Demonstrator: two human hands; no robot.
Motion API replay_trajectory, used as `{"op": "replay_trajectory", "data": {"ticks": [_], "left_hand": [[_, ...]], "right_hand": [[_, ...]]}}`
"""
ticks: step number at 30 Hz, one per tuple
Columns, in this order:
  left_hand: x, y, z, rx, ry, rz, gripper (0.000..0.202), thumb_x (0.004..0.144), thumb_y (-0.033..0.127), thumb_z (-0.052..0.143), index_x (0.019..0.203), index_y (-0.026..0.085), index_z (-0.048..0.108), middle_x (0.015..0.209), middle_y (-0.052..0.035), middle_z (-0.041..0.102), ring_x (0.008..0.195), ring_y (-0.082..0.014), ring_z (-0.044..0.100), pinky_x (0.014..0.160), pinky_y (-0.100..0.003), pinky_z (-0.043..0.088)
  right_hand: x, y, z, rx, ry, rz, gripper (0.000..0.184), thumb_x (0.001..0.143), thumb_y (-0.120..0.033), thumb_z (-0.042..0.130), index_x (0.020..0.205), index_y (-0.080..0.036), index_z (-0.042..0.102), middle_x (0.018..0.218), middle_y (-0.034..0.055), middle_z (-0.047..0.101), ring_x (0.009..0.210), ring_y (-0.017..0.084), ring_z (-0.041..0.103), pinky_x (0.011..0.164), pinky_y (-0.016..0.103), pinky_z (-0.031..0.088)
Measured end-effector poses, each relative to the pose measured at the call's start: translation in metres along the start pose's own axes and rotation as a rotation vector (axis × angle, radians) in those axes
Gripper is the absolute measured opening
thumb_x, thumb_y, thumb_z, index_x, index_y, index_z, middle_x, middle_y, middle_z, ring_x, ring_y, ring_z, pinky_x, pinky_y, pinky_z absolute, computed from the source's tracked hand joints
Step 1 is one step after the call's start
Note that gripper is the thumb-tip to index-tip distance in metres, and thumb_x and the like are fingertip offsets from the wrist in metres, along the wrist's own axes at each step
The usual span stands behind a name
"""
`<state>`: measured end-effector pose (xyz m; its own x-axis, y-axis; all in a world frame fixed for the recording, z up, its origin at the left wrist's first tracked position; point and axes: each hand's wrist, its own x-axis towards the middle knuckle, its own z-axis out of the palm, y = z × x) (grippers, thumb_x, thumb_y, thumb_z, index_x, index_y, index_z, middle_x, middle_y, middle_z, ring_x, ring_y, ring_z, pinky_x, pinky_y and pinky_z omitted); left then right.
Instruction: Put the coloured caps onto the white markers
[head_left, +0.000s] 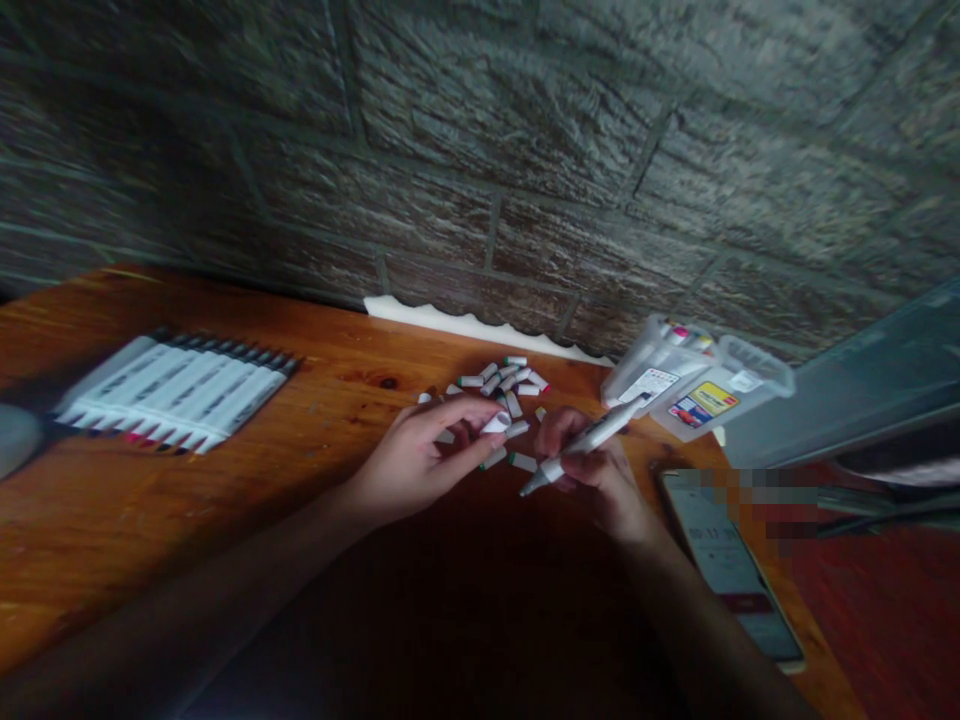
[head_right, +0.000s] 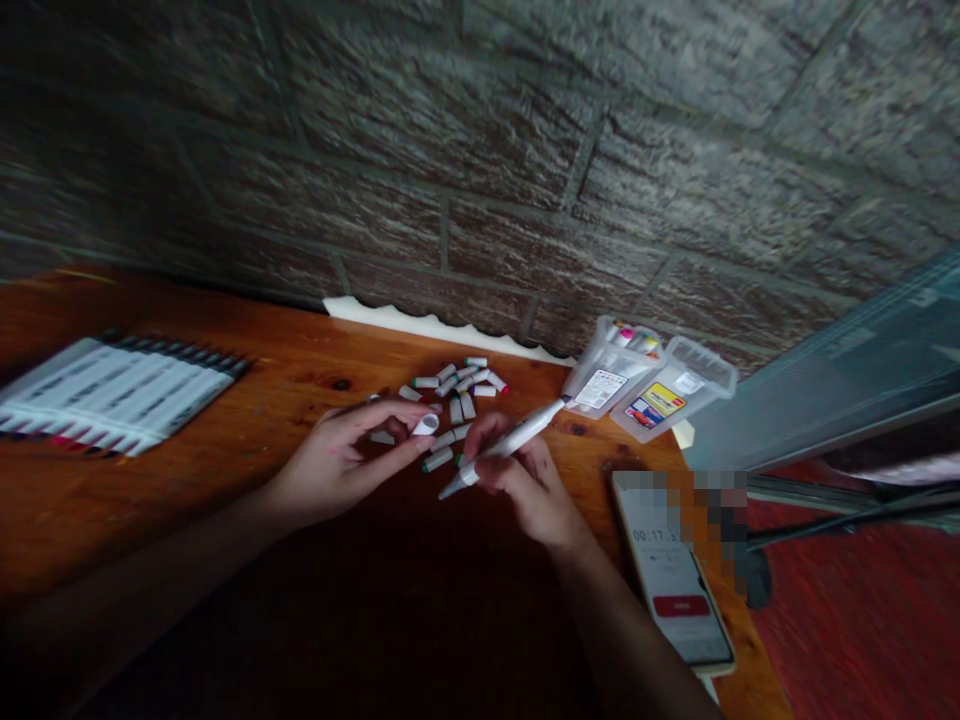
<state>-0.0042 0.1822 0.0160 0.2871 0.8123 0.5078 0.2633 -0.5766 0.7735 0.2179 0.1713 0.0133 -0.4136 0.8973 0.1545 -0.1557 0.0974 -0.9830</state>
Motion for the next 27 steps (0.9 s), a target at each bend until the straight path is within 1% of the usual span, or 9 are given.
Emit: {"op": "replay_trajectory", "data": {"ticks": [2, 6, 12, 15, 18, 20, 22, 25, 27], "left_hand": [[0.001, 0.0, -0.001, -0.001, 0.013, 0.008, 0.019, 0.09, 0.026, 0.069, 0.104, 0.014, 0.071, 0.097, -0.0042, 0.075, 0.071, -0.0057, 0.066, 0.067, -0.011, 0.055], [0.001, -0.001, -0.001, -0.001, 0.01, 0.019, 0.021, 0.09, 0.027, 0.069, 0.105, 0.014, 0.071, 0.095, -0.0043, 0.074, 0.071, -0.0065, 0.066, 0.067, -0.012, 0.055], [0.0, -0.002, -0.001, 0.02, 0.017, 0.052, 0.019, 0.09, 0.025, 0.069, 0.105, 0.014, 0.071, 0.094, -0.003, 0.074, 0.069, -0.0052, 0.065, 0.067, -0.011, 0.054], [0.001, -0.003, -0.001, 0.033, -0.001, 0.072, 0.02, 0.09, 0.024, 0.069, 0.107, 0.015, 0.071, 0.093, -0.0024, 0.073, 0.069, -0.0046, 0.064, 0.066, -0.011, 0.053], [0.0, -0.003, 0.0, 0.06, -0.052, 0.084, 0.02, 0.09, 0.024, 0.069, 0.108, 0.016, 0.072, 0.09, -0.0018, 0.072, 0.068, -0.0049, 0.063, 0.063, -0.011, 0.05], [-0.001, -0.004, 0.001, 0.084, -0.098, 0.093, 0.02, 0.091, 0.025, 0.069, 0.109, 0.017, 0.072, 0.091, -0.0014, 0.073, 0.07, -0.0055, 0.062, 0.063, -0.013, 0.048], [-0.002, -0.006, 0.002, 0.119, -0.13, 0.105, 0.02, 0.091, 0.025, 0.069, 0.109, 0.018, 0.072, 0.093, -0.0014, 0.073, 0.073, -0.0068, 0.063, 0.067, -0.015, 0.049], [-0.003, -0.009, 0.003, 0.162, -0.157, 0.108, 0.018, 0.092, 0.026, 0.068, 0.107, 0.018, 0.072, 0.095, -0.0014, 0.073, 0.081, -0.0088, 0.064, 0.075, -0.017, 0.049], [-0.004, -0.01, 0.004, 0.161, -0.174, 0.092, 0.017, 0.093, 0.027, 0.066, 0.106, 0.018, 0.071, 0.095, -0.0011, 0.073, 0.082, -0.0088, 0.064, 0.076, -0.017, 0.048]], "right_hand": [[-0.002, -0.001, 0.0, -0.037, -0.045, -0.007, 0.023, 0.081, -0.039, 0.06, 0.084, -0.016, 0.06, 0.075, 0.0004, 0.052, 0.062, 0.008, 0.041, 0.056, 0.02, 0.034], [-0.001, -0.007, 0.004, -0.12, -0.073, -0.008, 0.024, 0.082, -0.04, 0.061, 0.083, -0.016, 0.061, 0.077, 0.0017, 0.056, 0.067, 0.01, 0.046, 0.06, 0.021, 0.037], [0.0, -0.011, 0.006, -0.17, -0.049, -0.016, 0.024, 0.083, -0.04, 0.063, 0.082, -0.016, 0.062, 0.075, 0.0009, 0.055, 0.066, 0.01, 0.045, 0.06, 0.021, 0.039], [-0.001, -0.011, 0.007, -0.17, 0.043, -0.031, 0.023, 0.085, -0.04, 0.063, 0.084, -0.017, 0.063, 0.075, 0.0005, 0.055, 0.065, 0.009, 0.045, 0.058, 0.02, 0.038], [0.0, -0.012, 0.008, -0.201, 0.257, -0.091, 0.022, 0.087, -0.04, 0.063, 0.088, -0.018, 0.063, 0.079, 0.0008, 0.057, 0.065, 0.008, 0.047, 0.054, 0.018, 0.038], [0.002, -0.013, 0.011, -0.274, 0.363, -0.134, 0.022, 0.088, -0.041, 0.063, 0.088, -0.018, 0.063, 0.081, 0.0014, 0.059, 0.066, 0.008, 0.05, 0.055, 0.018, 0.039], [0.005, -0.015, 0.014, -0.366, 0.39, -0.16, 0.021, 0.088, -0.039, 0.065, 0.087, -0.018, 0.063, 0.082, 0.0021, 0.062, 0.068, 0.008, 0.053, 0.058, 0.019, 0.043], [0.007, -0.016, 0.017, -0.45, 0.358, -0.165, 0.018, 0.088, -0.036, 0.066, 0.088, -0.018, 0.065, 0.084, 0.0026, 0.065, 0.072, 0.009, 0.058, 0.063, 0.019, 0.048], [0.006, -0.017, 0.018, -0.474, 0.363, -0.175, 0.017, 0.088, -0.035, 0.067, 0.089, -0.018, 0.066, 0.084, 0.0027, 0.066, 0.073, 0.009, 0.06, 0.064, 0.019, 0.05]]}}
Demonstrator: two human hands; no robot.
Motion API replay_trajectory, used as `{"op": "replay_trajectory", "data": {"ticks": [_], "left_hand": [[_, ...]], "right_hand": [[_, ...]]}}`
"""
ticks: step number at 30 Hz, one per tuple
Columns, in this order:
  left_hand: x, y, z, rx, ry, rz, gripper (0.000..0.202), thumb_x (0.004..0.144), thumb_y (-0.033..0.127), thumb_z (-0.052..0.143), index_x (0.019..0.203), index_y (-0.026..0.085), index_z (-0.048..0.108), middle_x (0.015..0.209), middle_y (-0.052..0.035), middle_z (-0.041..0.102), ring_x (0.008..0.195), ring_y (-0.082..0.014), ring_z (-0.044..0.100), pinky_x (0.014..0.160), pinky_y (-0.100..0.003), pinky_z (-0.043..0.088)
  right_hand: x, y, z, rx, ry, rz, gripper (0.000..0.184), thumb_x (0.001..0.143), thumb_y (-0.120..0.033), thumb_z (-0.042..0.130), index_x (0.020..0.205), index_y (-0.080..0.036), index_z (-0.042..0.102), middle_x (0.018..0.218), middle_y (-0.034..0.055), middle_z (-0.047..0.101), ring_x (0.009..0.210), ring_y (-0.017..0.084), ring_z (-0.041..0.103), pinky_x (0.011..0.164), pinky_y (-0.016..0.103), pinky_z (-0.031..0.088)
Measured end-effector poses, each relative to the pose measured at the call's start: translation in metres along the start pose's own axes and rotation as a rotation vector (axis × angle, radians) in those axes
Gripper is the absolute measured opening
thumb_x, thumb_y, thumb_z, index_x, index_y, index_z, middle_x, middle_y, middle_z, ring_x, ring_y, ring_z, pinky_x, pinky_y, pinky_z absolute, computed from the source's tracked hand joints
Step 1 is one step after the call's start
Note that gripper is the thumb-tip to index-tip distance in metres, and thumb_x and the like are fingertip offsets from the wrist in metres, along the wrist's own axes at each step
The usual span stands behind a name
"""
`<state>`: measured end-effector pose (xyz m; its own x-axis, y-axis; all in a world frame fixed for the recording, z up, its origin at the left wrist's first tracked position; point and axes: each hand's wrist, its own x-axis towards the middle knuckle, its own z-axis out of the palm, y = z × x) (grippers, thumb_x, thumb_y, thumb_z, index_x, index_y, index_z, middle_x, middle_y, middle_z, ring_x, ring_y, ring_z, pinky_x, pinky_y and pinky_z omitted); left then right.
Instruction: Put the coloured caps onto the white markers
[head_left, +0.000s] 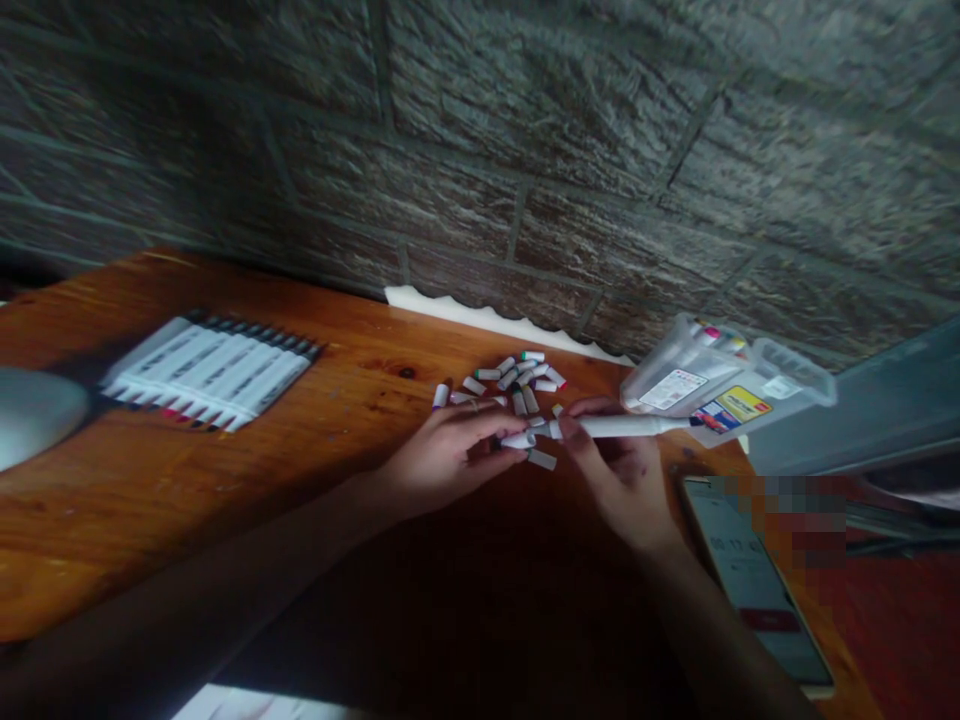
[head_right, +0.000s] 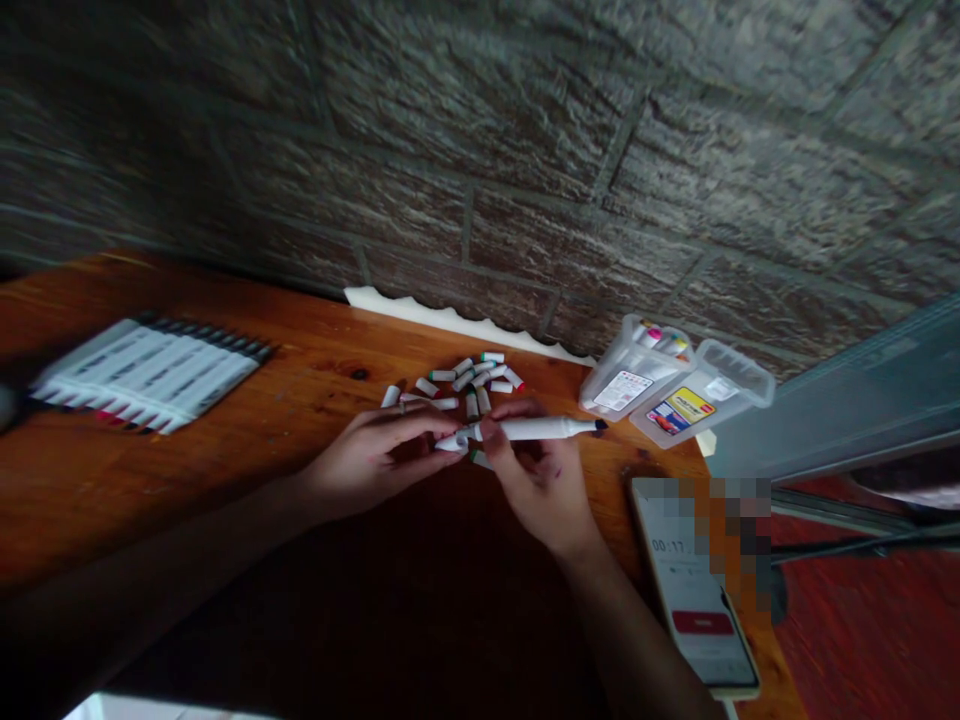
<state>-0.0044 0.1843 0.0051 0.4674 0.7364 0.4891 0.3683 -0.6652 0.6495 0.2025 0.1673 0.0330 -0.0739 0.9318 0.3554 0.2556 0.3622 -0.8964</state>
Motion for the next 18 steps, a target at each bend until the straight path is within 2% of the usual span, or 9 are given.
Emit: {"op": "replay_trajectory", "data": {"ticks": [5, 11, 15, 18], "left_hand": [[-0.001, 0.002, 0.0, -0.049, 0.023, -0.032, 0.021, 0.093, 0.029, 0.066, 0.111, 0.018, 0.07, 0.094, 0.0003, 0.071, 0.076, -0.0065, 0.063, 0.071, -0.016, 0.047], [-0.001, 0.005, 0.003, -0.112, -0.016, -0.035, 0.02, 0.095, 0.029, 0.064, 0.107, 0.016, 0.072, 0.099, -0.0024, 0.074, 0.086, -0.009, 0.065, 0.079, -0.017, 0.049], [-0.002, 0.01, 0.009, -0.284, -0.011, -0.078, 0.023, 0.094, 0.031, 0.065, 0.108, 0.014, 0.072, 0.108, -0.0056, 0.074, 0.092, -0.0109, 0.068, 0.079, -0.017, 0.052], [0.0, 0.011, 0.012, -0.459, -0.01, -0.137, 0.024, 0.093, 0.031, 0.065, 0.105, 0.011, 0.071, 0.103, -0.0074, 0.074, 0.088, -0.0115, 0.069, 0.077, -0.018, 0.054]], "right_hand": [[-0.001, 0.001, -0.003, -0.033, 0.087, -0.038, 0.02, 0.088, -0.036, 0.067, 0.085, -0.016, 0.067, 0.082, 0.0029, 0.067, 0.072, 0.008, 0.062, 0.064, 0.018, 0.051], [-0.005, 0.01, 0.002, -0.056, -0.129, -0.031, 0.019, 0.088, -0.035, 0.069, 0.093, -0.017, 0.072, 0.091, 0.0054, 0.073, 0.076, 0.012, 0.068, 0.066, 0.021, 0.056], [-0.012, 0.004, -0.003, -0.18, -0.159, -0.072, 0.017, 0.088, -0.032, 0.071, 0.097, -0.018, 0.073, 0.085, 0.0038, 0.074, 0.071, 0.011, 0.066, 0.065, 0.021, 0.054], [-0.014, -0.002, -0.006, -0.201, -0.178, -0.141, 0.02, 0.089, -0.03, 0.069, 0.105, -0.019, 0.072, 0.081, 0.0016, 0.071, 0.07, 0.009, 0.065, 0.065, 0.019, 0.053]]}}
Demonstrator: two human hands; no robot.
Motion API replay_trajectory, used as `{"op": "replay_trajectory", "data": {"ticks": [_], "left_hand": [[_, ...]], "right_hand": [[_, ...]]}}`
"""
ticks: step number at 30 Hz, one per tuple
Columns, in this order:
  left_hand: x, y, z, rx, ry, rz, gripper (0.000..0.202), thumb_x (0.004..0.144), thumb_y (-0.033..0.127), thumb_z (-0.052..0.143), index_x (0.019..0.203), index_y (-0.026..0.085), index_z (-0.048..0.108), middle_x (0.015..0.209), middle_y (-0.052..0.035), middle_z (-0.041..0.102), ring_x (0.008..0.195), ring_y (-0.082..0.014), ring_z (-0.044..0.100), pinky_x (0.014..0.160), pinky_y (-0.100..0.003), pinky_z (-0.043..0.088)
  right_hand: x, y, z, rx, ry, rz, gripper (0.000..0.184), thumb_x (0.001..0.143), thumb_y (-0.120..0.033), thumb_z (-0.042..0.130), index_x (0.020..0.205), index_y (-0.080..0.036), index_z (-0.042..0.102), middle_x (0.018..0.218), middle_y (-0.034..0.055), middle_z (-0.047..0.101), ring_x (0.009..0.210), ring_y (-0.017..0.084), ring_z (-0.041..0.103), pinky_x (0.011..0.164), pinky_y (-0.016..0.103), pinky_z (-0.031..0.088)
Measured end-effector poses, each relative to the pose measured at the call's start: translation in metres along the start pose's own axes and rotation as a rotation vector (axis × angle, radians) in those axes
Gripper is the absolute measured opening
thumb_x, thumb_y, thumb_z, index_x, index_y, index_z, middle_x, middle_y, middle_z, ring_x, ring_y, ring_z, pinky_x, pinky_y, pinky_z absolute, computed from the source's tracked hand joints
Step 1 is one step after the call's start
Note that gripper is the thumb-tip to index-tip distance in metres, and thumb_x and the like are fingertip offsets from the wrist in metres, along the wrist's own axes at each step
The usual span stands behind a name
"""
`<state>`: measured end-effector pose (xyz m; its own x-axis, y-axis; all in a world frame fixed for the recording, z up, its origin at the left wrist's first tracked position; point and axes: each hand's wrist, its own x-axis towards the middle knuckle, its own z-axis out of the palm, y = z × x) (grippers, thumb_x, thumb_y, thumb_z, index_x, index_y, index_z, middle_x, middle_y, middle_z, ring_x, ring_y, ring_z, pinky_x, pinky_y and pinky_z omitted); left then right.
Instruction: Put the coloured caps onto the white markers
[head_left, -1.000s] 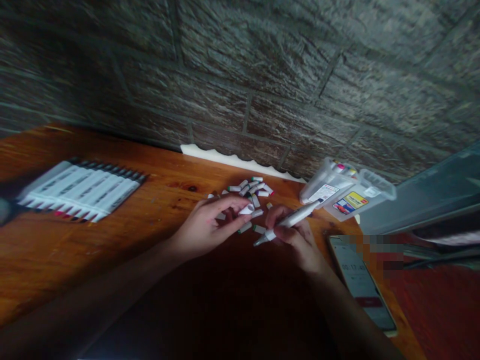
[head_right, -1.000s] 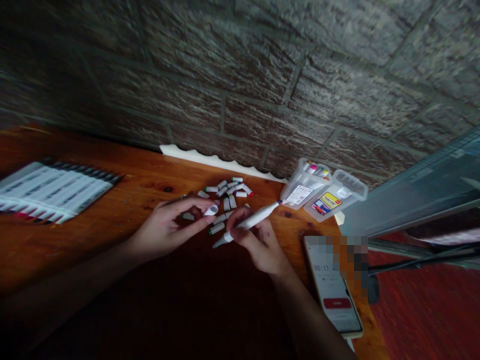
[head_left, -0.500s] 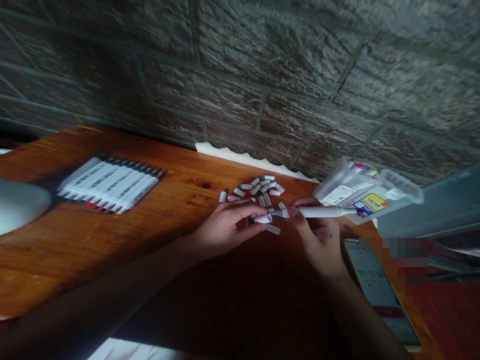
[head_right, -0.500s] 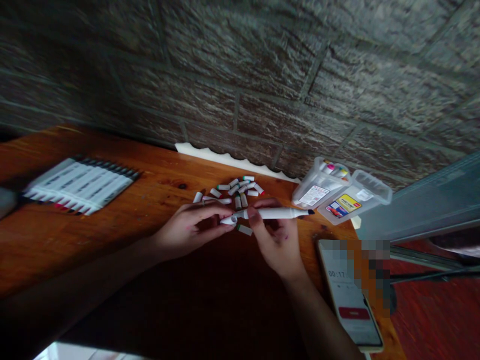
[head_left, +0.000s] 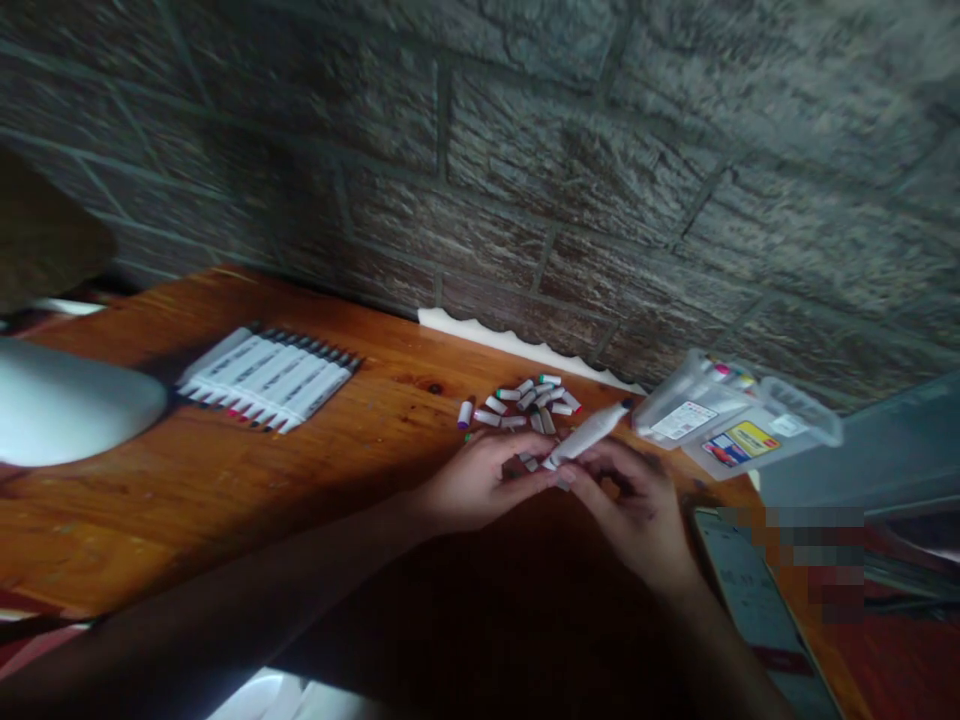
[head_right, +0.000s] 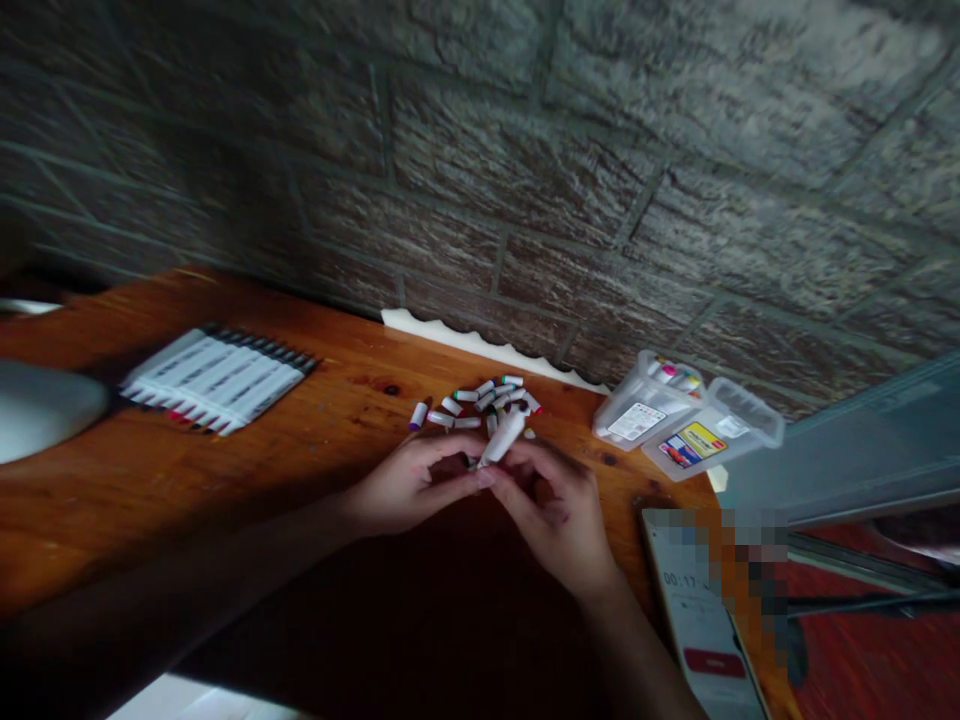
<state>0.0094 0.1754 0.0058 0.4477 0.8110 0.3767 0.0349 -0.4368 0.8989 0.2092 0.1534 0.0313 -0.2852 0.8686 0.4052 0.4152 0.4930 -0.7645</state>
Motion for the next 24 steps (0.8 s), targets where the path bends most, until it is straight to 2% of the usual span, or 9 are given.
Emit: {"op": "replay_trajectory", "data": {"ticks": [3, 5, 6, 7, 8, 10, 14, 18, 24], "left_hand": [[0.005, -0.004, -0.009, -0.117, 0.049, -0.039, 0.025, 0.092, 0.03, 0.067, 0.105, 0.009, 0.07, 0.099, -0.0078, 0.073, 0.087, -0.0116, 0.068, 0.079, -0.019, 0.055], [0.01, -0.01, -0.022, -0.129, 0.107, -0.039, 0.027, 0.089, 0.03, 0.07, 0.106, 0.01, 0.07, 0.102, -0.0079, 0.073, 0.09, -0.0124, 0.068, 0.082, -0.02, 0.055], [0.013, -0.012, -0.031, -0.128, 0.145, -0.031, 0.028, 0.088, 0.031, 0.071, 0.105, 0.01, 0.071, 0.103, -0.0079, 0.073, 0.091, -0.0126, 0.068, 0.084, -0.021, 0.055], [0.016, -0.015, -0.039, -0.129, 0.184, -0.022, 0.028, 0.086, 0.032, 0.073, 0.104, 0.01, 0.071, 0.103, -0.0078, 0.073, 0.092, -0.0126, 0.068, 0.085, -0.021, 0.056], [0.018, -0.017, -0.048, -0.133, 0.221, -0.014, 0.029, 0.085, 0.033, 0.074, 0.102, 0.01, 0.07, 0.103, -0.0078, 0.073, 0.091, -0.0124, 0.068, 0.086, -0.022, 0.056], [0.023, -0.021, -0.063, -0.161, 0.296, 0.002, 0.032, 0.082, 0.036, 0.077, 0.1, 0.01, 0.069, 0.099, -0.0072, 0.073, 0.088, -0.0114, 0.068, 0.087, -0.022, 0.056], [0.028, -0.025, -0.078, -0.305, 0.359, 0.011, 0.049, 0.076, 0.038, 0.083, 0.111, 0.011, 0.062, 0.087, -0.0029, 0.069, 0.079, -0.0094, 0.066, 0.08, -0.022, 0.057], [0.03, -0.03, -0.078, -0.439, 0.327, -0.032, 0.057, 0.072, 0.042, 0.086, 0.112, 0.012, 0.058, 0.085, -0.0009, 0.065, 0.077, -0.01, 0.064, 0.074, -0.024, 0.058], [0.029, -0.031, -0.073, -0.457, 0.257, -0.047, 0.051, 0.072, 0.044, 0.085, 0.102, 0.012, 0.059, 0.09, -0.0026, 0.067, 0.082, -0.0098, 0.064, 0.074, -0.02, 0.055]], "right_hand": [[0.014, 0.008, 0.0, 0.0, 0.126, -0.007, 0.03, 0.094, -0.031, 0.062, 0.122, -0.02, 0.067, 0.087, 0.0019, 0.072, 0.072, 0.008, 0.066, 0.067, 0.018, 0.054], [0.038, 0.019, 0.002, -0.097, 0.19, 0.0, 0.029, 0.098, -0.032, 0.055, 0.121, -0.019, 0.067, 0.099, 0.0051, 0.073, 0.08, 0.01, 0.068, 0.072, 0.02, 0.055], [0.052, 0.025, 0.004, -0.177, 0.158, -0.006, 0.03, 0.098, -0.032, 0.052, 0.119, -0.018, 0.068, 0.108, 0.0078, 0.073, 0.089, 0.012, 0.07, 0.08, 0.023, 0.056], [0.068, 0.031, 0.006, -0.294, 0.065, -0.014, 0.032, 0.099, -0.03, 0.049, 0.12, -0.016, 0.068, 0.114, 0.0102, 0.072, 0.096, 0.015, 0.07, 0.087, 0.027, 0.056], [0.084, 0.035, 0.007, -0.417, -0.087, -0.032, 0.034, 0.099, -0.025, 0.045, 0.123, -0.015, 0.067, 0.12, 0.0118, 0.07, 0.102, 0.016, 0.069, 0.092, 0.03, 0.055], [0.112, 0.042, 0.011, -0.459, -0.254, -0.066, 0.034, 0.093, -0.015, 0.049, 0.119, -0.017, 0.071, 0.127, 0.0099, 0.069, 0.114, 0.017, 0.066, 0.104, 0.031, 0.051], [0.141, 0.05, 0.017, -0.514, -0.484, -0.075, 0.033, 0.089, -0.01, 0.051, 0.109, -0.018, 0.075, 0.118, 0.0083, 0.073, 0.11, 0.018, 0.068, 0.104, 0.031, 0.049], [0.145, 0.058, 0.018, -0.585, -0.617, -0.042, 0.02, 0.087, -0.016, 0.059, 0.096, -0.016, 0.077, 0.105, 0.0091, 0.075, 0.096, 0.018, 0.068, 0.093, 0.029, 0.05], [0.136, 0.059, 0.017, -0.601, -0.646, 0.016, 0.019, 0.089, -0.027, 0.062, 0.098, -0.015, 0.073, 0.101, 0.0075, 0.073, 0.087, 0.015, 0.065, 0.082, 0.025, 0.048]]}}
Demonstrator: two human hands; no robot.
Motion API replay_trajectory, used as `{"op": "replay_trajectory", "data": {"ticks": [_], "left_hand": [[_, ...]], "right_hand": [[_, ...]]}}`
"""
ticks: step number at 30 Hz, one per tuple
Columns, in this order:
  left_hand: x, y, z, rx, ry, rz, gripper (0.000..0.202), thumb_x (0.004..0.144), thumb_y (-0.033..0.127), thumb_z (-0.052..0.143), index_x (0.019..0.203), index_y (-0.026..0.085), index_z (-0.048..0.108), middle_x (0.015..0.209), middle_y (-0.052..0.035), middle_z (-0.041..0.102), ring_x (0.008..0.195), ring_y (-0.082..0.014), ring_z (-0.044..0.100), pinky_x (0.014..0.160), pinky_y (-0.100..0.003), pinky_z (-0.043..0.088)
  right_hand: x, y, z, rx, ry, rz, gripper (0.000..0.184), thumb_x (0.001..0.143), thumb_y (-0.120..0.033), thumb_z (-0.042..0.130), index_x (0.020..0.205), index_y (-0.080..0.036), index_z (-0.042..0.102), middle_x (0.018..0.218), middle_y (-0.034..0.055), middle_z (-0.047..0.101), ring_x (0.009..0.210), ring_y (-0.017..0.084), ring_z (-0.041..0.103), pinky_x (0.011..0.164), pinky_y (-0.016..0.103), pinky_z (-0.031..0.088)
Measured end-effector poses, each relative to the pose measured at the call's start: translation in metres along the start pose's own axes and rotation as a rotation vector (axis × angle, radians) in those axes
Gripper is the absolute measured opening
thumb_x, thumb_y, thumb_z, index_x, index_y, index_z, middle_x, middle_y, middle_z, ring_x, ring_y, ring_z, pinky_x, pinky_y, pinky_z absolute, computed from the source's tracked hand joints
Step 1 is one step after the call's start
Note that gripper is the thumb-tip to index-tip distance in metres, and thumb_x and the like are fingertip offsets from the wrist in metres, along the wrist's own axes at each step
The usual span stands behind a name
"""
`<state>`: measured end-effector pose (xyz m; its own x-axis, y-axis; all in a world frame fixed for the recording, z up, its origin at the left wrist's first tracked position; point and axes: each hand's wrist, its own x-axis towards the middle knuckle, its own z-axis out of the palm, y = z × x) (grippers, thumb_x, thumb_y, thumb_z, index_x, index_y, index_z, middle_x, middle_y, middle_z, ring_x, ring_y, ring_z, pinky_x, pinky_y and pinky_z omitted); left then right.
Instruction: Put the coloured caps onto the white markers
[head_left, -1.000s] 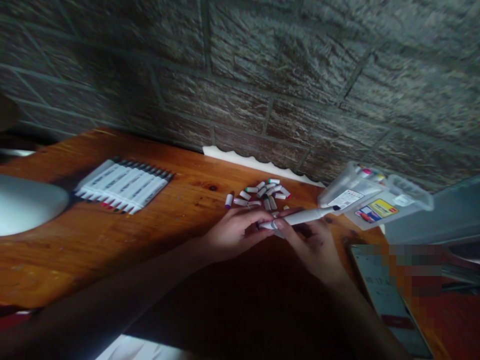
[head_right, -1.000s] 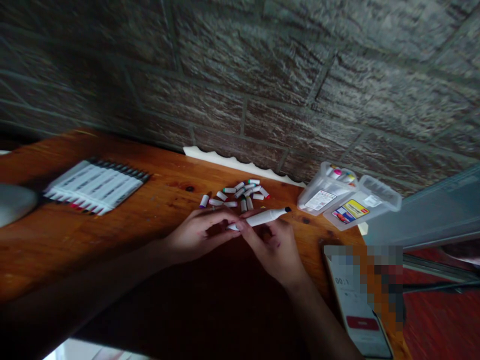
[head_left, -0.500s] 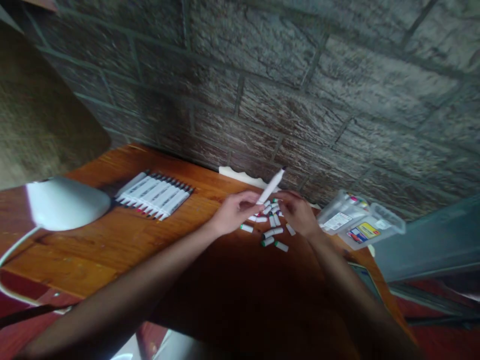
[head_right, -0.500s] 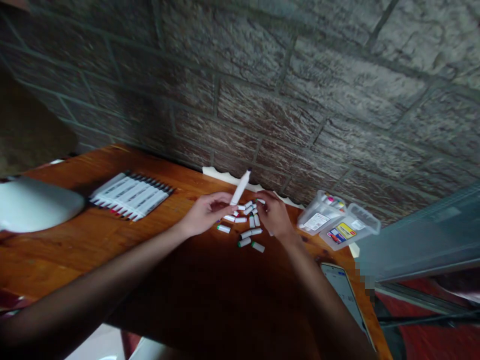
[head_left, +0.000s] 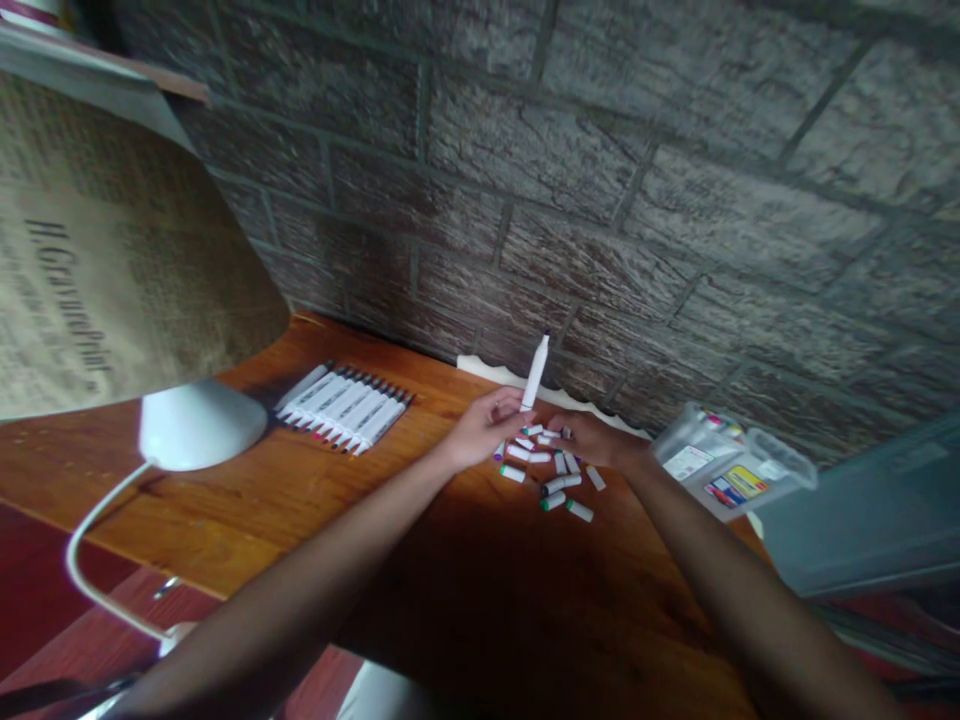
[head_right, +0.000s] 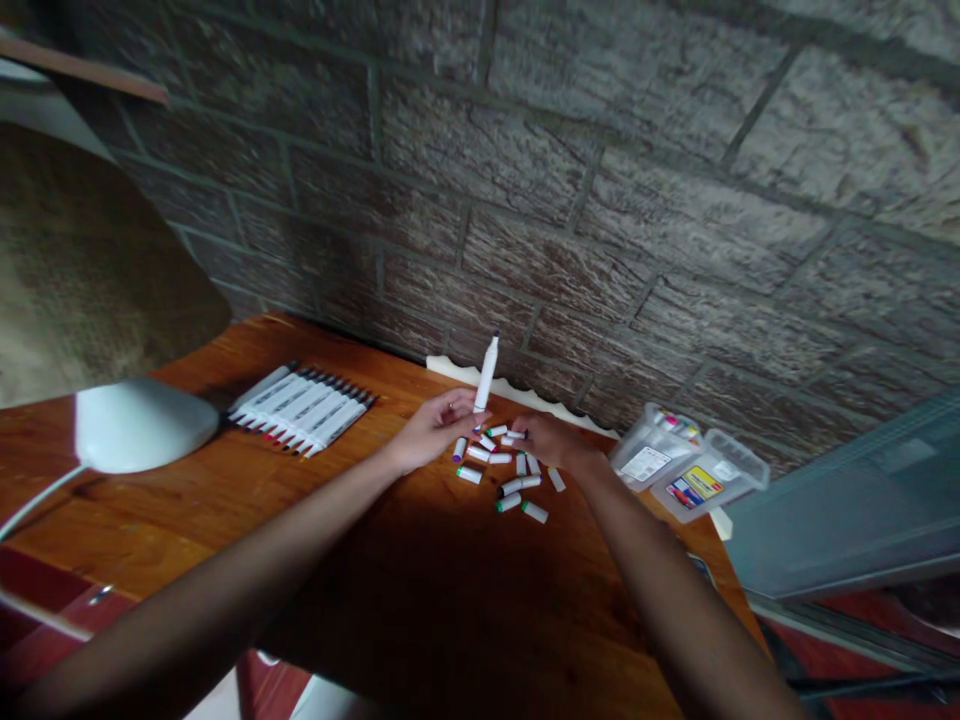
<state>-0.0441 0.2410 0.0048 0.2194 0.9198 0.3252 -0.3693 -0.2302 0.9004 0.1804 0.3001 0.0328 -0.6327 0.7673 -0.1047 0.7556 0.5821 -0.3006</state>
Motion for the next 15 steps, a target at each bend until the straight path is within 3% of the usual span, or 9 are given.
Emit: {"op": "replay_trajectory", "data": {"ticks": [6, 10, 15], "left_hand": [[-0.006, 0.005, 0.006, -0.006, -0.031, -0.157, 0.066, 0.069, 0.052, 0.085, 0.115, 0.014, 0.056, 0.102, -0.0063, 0.068, 0.08, -0.0122, 0.066, 0.066, -0.021, 0.053], [-0.01, 0.002, 0.008, -0.026, -0.082, -0.253, 0.064, 0.069, 0.05, 0.085, 0.114, 0.014, 0.057, 0.101, -0.0066, 0.067, 0.082, -0.0121, 0.065, 0.068, -0.02, 0.052], [-0.013, 0.001, 0.011, 0.092, -0.138, -0.332, 0.056, 0.077, 0.053, 0.077, 0.11, 0.011, 0.062, 0.082, 0.0, 0.06, 0.058, -0.0018, 0.043, 0.051, -0.012, 0.032]], "right_hand": [[-0.009, -0.004, 0.005, 0.047, 0.076, 0.032, 0.025, 0.082, -0.028, 0.071, 0.102, -0.015, 0.073, 0.099, 0.0069, 0.073, 0.087, 0.016, 0.065, 0.08, 0.024, 0.048], [-0.029, -0.006, 0.007, 0.099, 0.207, 0.024, 0.021, 0.088, -0.034, 0.065, 0.095, -0.016, 0.073, 0.093, 0.0076, 0.074, 0.083, 0.015, 0.065, 0.078, 0.025, 0.049], [-0.077, -0.011, 0.015, 0.358, 0.497, 0.074, 0.043, 0.095, -0.05, 0.054, 0.12, -0.017, 0.065, 0.104, 0.0091, 0.074, 0.08, 0.014, 0.068, 0.071, 0.025, 0.054]]}}
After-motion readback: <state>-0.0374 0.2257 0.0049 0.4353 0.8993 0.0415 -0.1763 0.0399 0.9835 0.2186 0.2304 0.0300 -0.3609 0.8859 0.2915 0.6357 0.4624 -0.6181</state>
